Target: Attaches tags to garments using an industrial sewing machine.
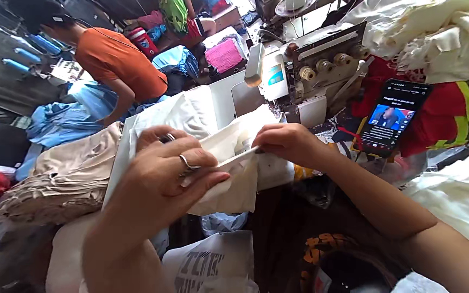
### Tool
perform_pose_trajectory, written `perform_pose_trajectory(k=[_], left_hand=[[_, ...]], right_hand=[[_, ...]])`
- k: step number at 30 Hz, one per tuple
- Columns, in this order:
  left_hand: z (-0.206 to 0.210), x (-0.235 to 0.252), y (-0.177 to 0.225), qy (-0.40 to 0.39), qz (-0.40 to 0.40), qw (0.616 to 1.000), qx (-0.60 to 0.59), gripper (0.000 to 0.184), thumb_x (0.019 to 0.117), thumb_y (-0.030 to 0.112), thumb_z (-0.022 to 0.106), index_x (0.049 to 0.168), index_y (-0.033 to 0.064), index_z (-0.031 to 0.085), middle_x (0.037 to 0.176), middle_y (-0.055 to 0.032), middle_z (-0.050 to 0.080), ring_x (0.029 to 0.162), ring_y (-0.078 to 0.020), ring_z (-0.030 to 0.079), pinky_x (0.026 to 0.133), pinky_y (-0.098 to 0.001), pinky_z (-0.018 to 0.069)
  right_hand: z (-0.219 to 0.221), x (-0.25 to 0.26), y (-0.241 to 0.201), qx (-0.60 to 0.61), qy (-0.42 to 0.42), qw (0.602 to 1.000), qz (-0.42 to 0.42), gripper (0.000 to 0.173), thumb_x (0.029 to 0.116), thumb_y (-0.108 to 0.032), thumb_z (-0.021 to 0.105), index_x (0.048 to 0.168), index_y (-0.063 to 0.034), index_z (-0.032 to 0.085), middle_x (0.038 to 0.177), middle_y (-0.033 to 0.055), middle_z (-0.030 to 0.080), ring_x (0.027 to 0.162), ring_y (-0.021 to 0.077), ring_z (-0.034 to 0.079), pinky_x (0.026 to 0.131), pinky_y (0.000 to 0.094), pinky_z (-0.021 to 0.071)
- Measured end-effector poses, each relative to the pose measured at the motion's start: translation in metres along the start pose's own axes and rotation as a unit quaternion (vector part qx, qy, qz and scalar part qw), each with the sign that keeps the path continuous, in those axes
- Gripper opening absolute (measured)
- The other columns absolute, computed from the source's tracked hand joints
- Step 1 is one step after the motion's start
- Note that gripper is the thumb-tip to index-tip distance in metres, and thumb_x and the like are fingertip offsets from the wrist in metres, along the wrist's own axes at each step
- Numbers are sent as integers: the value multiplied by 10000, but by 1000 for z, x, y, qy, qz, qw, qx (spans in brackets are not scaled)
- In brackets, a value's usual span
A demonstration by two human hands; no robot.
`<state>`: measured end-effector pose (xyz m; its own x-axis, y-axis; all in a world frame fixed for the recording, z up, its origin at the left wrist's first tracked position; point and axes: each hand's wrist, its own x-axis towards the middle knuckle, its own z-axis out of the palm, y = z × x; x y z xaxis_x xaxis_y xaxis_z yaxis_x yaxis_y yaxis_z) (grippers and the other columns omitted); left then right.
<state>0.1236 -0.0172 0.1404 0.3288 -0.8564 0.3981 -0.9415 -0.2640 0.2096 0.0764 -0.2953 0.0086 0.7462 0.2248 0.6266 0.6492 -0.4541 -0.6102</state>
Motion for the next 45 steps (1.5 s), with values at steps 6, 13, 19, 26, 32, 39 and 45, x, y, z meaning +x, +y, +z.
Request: perform_pose_trajectory(k=[6,13,19,26,32,39,45], left_hand=[[7,38,-38,-34,28,997,61,263,946,389,679,895,140,751,864,-9,700,933,-175,630,1012,-531,332],[39,84,-45,-84,32,996,-29,230,943,366,655,939,153,742,955,8,687,1010,-121,610,1059,-521,312],[71,98,-24,-151,71,984,-55,153,932,314,661,907,182,733,882,50,691,896,-85,630,994,-481,377],[105,108,-23,-218,-1,974,-60,195,927,366,696,892,174,700,726,70,588,601,-50,517,557,-276,439],[113,99,-8,-142,-4,988,59,242,921,332,673,821,116,716,768,-45,661,718,-229,616,804,-537,426],[147,61,30,-6,-24,998,61,181,943,214,668,828,100,749,733,-39,621,770,-218,608,968,-518,365],[170,60,24,50,-79,992,87,158,942,213,678,859,107,761,836,-57,664,938,-260,635,1064,-573,313]], right_hand=[[-10,-81,0,163,36,980,111,146,1006,-56,600,1056,17,716,1007,63,687,670,-3,603,590,150,542],[11,-94,26,170,105,970,138,138,993,-52,623,1078,5,714,1130,73,686,837,33,660,726,194,584],[16,-87,40,204,118,961,145,131,992,-51,634,1082,-25,725,1117,50,686,738,17,633,646,178,570],[20,-78,49,197,142,959,146,146,993,-35,617,1084,-16,729,1112,62,694,742,27,638,638,185,568],[21,-82,48,141,155,967,143,194,979,14,581,1100,-14,730,1167,75,695,794,38,660,692,204,584],[26,-89,41,22,183,980,80,162,977,-7,637,1095,11,746,1173,118,729,1042,136,716,914,294,601],[23,-74,53,-58,193,976,86,233,961,44,604,1119,-26,759,1196,123,734,1055,178,727,897,335,604]])
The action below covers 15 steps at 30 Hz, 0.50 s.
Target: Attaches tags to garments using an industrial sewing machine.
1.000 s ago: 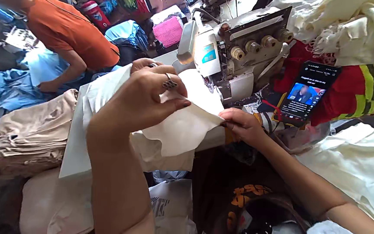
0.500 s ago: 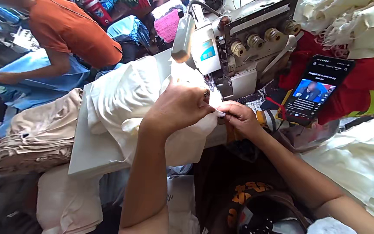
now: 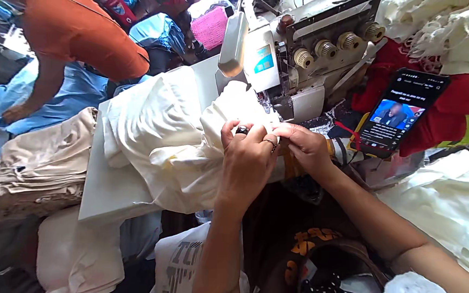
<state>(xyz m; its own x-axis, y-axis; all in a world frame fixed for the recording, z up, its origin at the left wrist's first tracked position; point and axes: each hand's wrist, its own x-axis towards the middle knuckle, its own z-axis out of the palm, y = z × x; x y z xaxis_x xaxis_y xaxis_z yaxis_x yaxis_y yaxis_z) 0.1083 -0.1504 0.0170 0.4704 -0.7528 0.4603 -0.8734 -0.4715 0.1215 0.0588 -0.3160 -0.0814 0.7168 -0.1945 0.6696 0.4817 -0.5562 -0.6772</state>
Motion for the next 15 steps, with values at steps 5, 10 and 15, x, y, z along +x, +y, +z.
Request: perform_pose_trajectory(k=[5,10,15], left_hand=[[27,-15,-1,28,-68,997,-4,96,922,174,704,892,111,770,1108,-74,722,1109,-270,664,1161,-659,265],[43,-14,-6,52,-91,995,-3,138,908,16,657,976,72,763,1185,-106,719,1144,-293,667,1138,-592,368],[45,12,-38,54,-93,993,-48,134,899,-14,630,958,31,742,1172,-129,733,1143,-312,678,1047,-532,473]], right_hand=[[6,-4,2,24,11,1000,9,274,956,77,586,1141,-32,755,1246,114,718,1126,170,704,935,339,598],[10,-2,6,13,18,1000,12,273,957,87,572,1135,-14,753,1269,131,706,1185,191,681,996,345,574],[15,-3,13,23,32,999,-3,250,956,91,566,1105,13,751,1274,148,701,1220,219,665,1038,364,555]])
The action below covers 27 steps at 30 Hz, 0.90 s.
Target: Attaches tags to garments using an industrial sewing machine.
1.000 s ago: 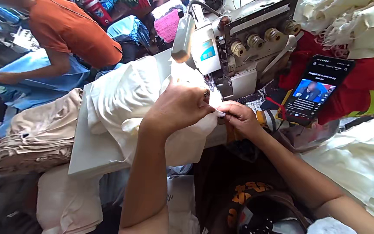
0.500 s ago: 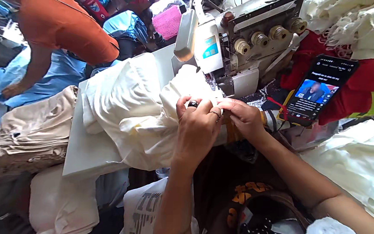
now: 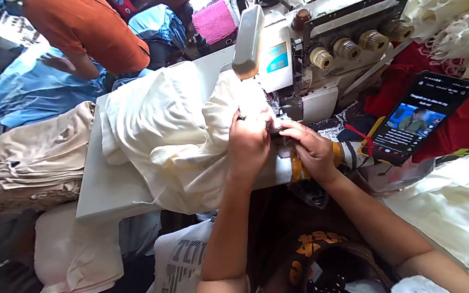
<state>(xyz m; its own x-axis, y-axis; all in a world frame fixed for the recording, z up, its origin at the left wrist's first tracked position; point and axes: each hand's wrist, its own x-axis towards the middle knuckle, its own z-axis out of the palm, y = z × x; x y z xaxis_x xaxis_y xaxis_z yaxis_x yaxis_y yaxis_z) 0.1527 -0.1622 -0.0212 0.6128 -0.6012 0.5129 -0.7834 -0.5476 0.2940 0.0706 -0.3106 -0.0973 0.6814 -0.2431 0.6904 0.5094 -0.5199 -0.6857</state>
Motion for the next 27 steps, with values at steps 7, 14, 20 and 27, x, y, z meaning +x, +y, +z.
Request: perform_pose_trajectory(k=[7,14,20,27], left_hand=[[-17,40,-48,-61,-122,990,19,217,879,-86,557,958,20,729,1234,-131,714,1221,-333,631,1018,-528,491],[-49,-56,-9,37,-118,990,66,170,925,-52,598,953,34,742,1234,-98,718,1233,-299,627,1020,-474,511],[-47,-107,10,120,-150,975,110,247,853,-66,624,1027,36,767,1196,-97,745,1189,-300,669,987,-439,533],[-32,-143,1,89,-183,979,-11,241,848,22,707,1083,19,760,1120,-121,756,1112,-288,699,955,-450,557]], right_hand=[[-7,1,-8,9,-20,1000,16,245,956,104,551,1081,24,746,1298,151,685,1256,223,640,1080,371,529],[41,-25,-35,-108,-138,984,-26,199,966,28,571,1067,-16,737,1211,157,711,1156,281,688,970,426,575],[112,6,-46,-203,-352,903,139,337,969,7,582,1291,108,588,1255,327,609,1178,480,611,980,593,508],[81,-30,-25,-229,-178,955,60,336,932,-48,693,1236,76,624,1135,281,638,1023,446,669,873,566,565]])
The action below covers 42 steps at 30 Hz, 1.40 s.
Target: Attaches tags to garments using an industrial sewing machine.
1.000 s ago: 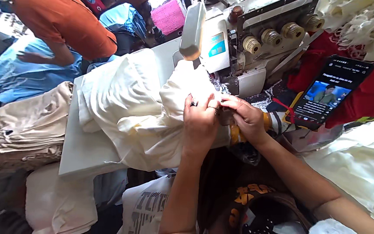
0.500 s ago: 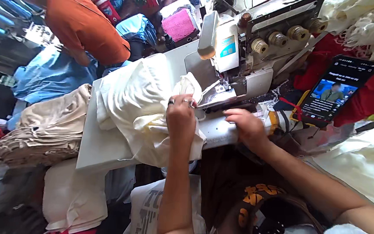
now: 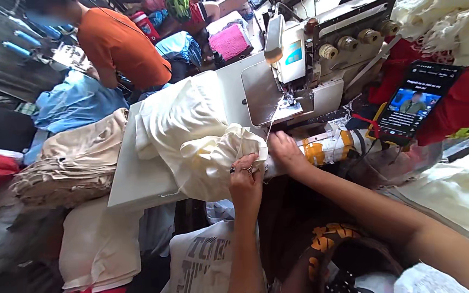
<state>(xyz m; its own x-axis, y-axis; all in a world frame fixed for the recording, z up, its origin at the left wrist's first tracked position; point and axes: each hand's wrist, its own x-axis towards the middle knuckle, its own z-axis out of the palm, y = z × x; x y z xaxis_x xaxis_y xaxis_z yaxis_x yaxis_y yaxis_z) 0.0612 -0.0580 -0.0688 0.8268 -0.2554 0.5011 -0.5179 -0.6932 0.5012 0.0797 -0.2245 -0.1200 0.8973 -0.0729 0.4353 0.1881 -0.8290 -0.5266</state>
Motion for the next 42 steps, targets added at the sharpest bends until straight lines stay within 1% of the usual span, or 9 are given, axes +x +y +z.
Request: perform_pose_trajectory(k=[7,11,14,18,31,34,36,38,42], left_hand=[[11,-8,-4,-14,-8,997,-76,234,903,256,770,1057,81,786,1127,-80,755,1111,-253,688,962,-473,531],[12,-11,-3,-6,-24,995,-101,182,902,160,753,1065,88,786,1148,-87,746,1138,-259,678,986,-495,519],[15,-14,-2,-5,-24,995,-100,178,907,149,742,1070,95,786,1161,-84,741,1158,-257,666,1003,-502,508],[17,-13,0,-5,-26,995,-94,173,903,147,743,1059,91,791,1151,-84,745,1145,-253,672,991,-492,513],[8,-8,-1,-54,-9,997,-55,139,910,157,711,1003,109,804,1125,-56,757,1182,-267,658,1070,-549,444],[-8,10,5,-101,83,991,-29,129,914,181,707,988,126,798,1068,-36,769,1171,-237,666,1119,-590,351],[-21,30,10,-156,184,970,-25,143,934,219,699,966,117,795,987,-33,767,1114,-217,689,1150,-620,305],[-37,58,12,-238,276,931,-23,229,967,315,672,908,117,770,854,-6,731,942,-167,699,1161,-606,303],[-62,126,2,-366,334,869,-10,376,975,441,620,836,112,735,707,11,671,715,-121,658,1029,-554,432]], right_hand=[[-46,-10,29,-63,-27,997,-26,118,898,61,640,946,10,734,945,193,663,946,402,648,820,566,530],[-73,-20,22,93,-55,992,70,203,974,16,592,1133,-8,717,1035,164,723,1002,327,688,910,546,526],[-83,-24,12,359,-149,889,241,248,1097,-124,407,1234,-43,596,922,75,623,779,141,608,721,321,532],[-75,-23,5,514,-191,774,316,429,1127,-359,294,1129,-79,619,650,-45,457,497,36,404,472,185,355],[-60,-7,0,377,-124,899,185,391,1088,-308,479,843,-56,650,616,-9,527,508,62,453,506,248,390],[-78,-15,-3,363,-78,927,57,315,1052,-321,498,1106,-73,686,989,17,652,698,63,561,596,256,485],[-88,-19,0,355,-148,923,-8,515,985,-412,610,1401,-113,558,1233,34,648,825,58,623,682,267,554],[-92,-25,4,381,-224,897,6,574,916,-344,741,1409,-107,565,1006,30,686,786,61,604,705,277,526],[-113,-38,23,436,-221,869,76,220,995,-143,593,1134,-17,707,959,-34,686,822,-83,577,761,122,483]])
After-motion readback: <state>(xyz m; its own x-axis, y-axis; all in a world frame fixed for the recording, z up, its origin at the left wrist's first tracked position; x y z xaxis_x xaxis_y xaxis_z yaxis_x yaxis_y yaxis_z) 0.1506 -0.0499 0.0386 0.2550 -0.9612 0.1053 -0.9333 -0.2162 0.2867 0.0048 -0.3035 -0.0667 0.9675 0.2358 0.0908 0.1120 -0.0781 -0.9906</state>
